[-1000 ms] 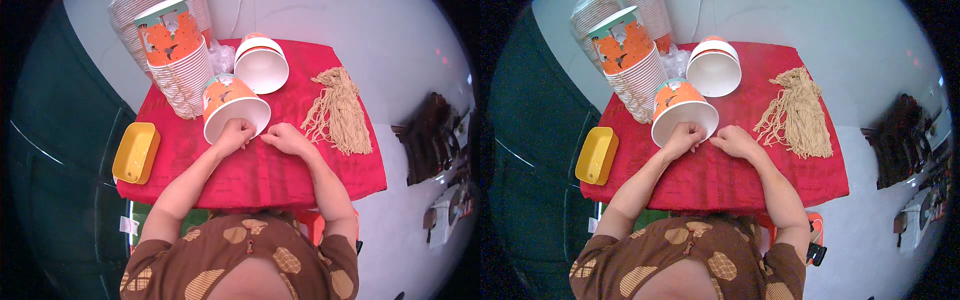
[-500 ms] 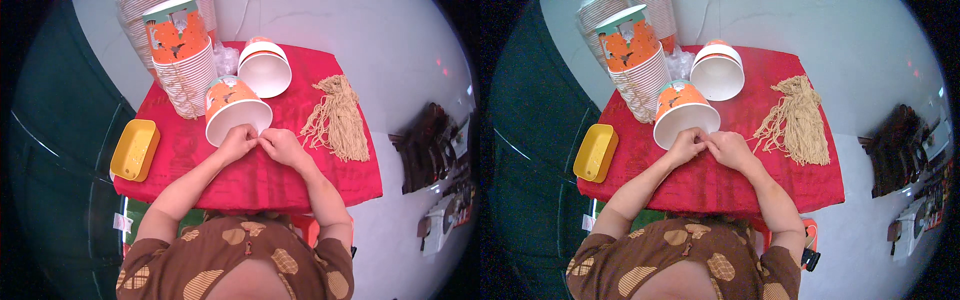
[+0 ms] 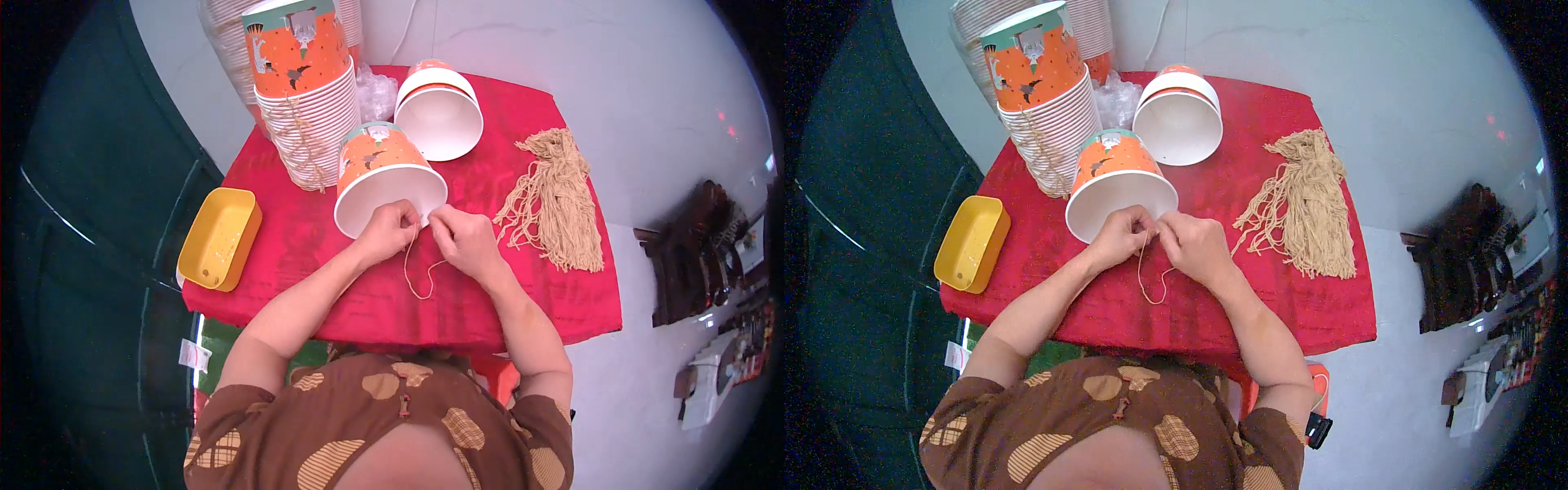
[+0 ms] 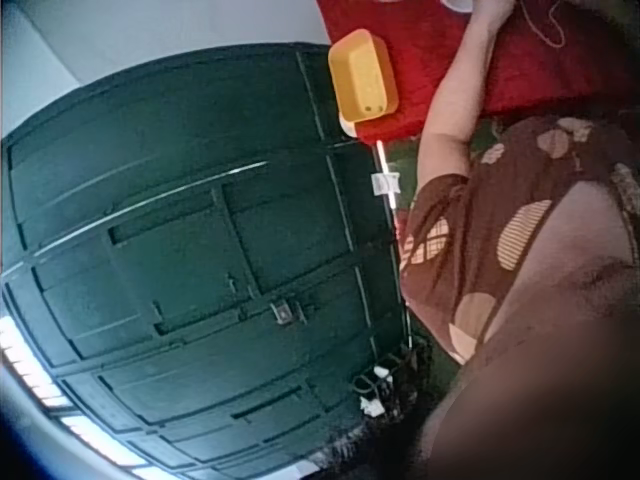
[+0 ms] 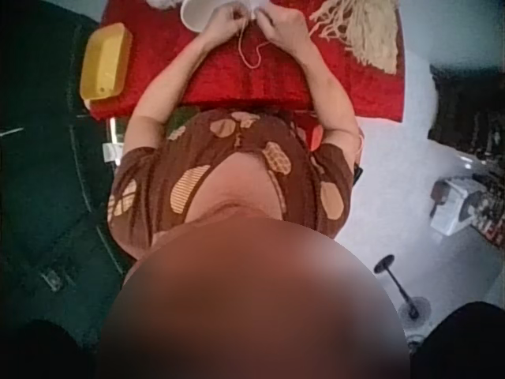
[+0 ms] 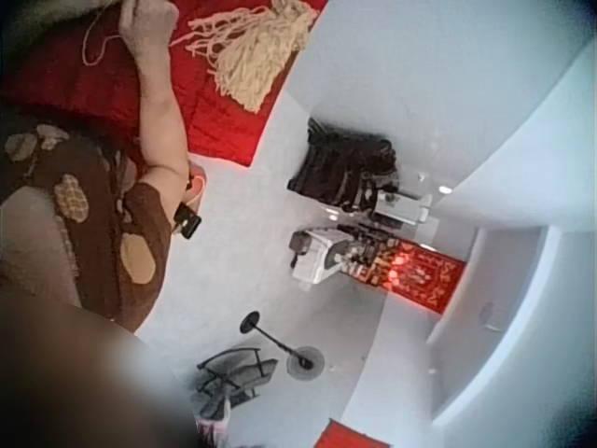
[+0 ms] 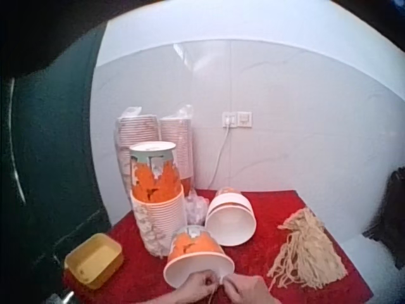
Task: Thread a string through pre-punched holes in paper buckets.
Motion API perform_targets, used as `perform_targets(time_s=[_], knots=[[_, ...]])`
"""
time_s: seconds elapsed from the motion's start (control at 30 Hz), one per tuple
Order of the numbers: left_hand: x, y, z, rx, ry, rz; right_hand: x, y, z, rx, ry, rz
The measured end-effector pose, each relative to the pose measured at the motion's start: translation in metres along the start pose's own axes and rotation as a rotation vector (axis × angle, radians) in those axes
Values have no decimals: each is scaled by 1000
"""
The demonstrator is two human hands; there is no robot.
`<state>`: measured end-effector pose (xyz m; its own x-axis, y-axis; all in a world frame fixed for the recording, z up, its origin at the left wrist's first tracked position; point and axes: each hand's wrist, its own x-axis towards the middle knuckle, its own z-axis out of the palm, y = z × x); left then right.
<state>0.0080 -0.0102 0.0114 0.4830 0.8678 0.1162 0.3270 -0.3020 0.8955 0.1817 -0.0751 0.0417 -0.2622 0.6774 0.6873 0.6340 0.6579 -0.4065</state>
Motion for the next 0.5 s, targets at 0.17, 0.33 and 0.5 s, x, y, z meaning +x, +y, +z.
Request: perform_targets(time_s=[0.17,0.33,0.5], knots=[[0,-3,0,-30,-10,25,-7,18,16,-111,-26,278],[-1,-8,-1,-89,-35,44,-10,20,27,-103,-80,272],[-1,-13,0,-95,-30,123,-8,22,30,-102,-108,275]])
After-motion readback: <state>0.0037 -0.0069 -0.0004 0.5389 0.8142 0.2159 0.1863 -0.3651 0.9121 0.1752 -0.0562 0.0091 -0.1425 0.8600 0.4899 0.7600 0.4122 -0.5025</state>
